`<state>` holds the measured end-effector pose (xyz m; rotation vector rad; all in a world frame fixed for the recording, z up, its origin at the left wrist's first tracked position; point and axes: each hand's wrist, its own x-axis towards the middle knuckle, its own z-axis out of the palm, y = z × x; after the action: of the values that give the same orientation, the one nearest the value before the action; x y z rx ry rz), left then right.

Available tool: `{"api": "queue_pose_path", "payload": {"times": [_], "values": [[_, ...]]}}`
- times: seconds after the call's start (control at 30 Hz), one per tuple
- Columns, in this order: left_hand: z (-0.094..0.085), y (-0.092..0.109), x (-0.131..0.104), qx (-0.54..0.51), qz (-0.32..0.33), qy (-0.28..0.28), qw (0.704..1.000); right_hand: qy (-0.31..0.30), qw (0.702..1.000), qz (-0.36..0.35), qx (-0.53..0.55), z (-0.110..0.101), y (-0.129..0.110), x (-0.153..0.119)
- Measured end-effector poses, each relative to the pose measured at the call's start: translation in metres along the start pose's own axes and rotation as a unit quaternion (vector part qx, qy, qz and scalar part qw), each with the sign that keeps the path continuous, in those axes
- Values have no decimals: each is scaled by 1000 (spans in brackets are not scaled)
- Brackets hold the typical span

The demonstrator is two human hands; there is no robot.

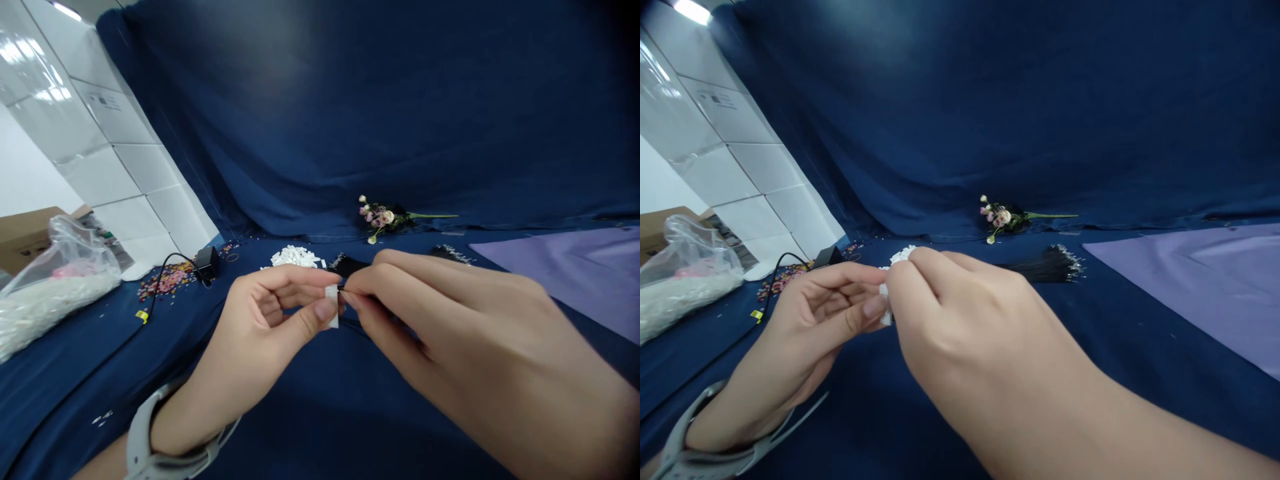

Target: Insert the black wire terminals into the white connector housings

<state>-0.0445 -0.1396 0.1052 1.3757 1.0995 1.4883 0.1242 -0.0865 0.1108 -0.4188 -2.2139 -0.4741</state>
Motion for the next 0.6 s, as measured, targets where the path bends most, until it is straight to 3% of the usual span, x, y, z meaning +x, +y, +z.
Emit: {"api": "queue_pose_path", "payload": {"times": [0.2,0.4,0.5,0.6], "values": [[-4,2,1,48,20,27,998,41,999,-6,3,13,-5,0],[-4,4,8,58,24,33,997,85,995,-2,48,28,6,-2],[-6,2,13,26,34,45,998,44,995,26,85,24,13,2],[-7,1,17,-6,2,57,998,3,993,52,102,14,16,6]]}}
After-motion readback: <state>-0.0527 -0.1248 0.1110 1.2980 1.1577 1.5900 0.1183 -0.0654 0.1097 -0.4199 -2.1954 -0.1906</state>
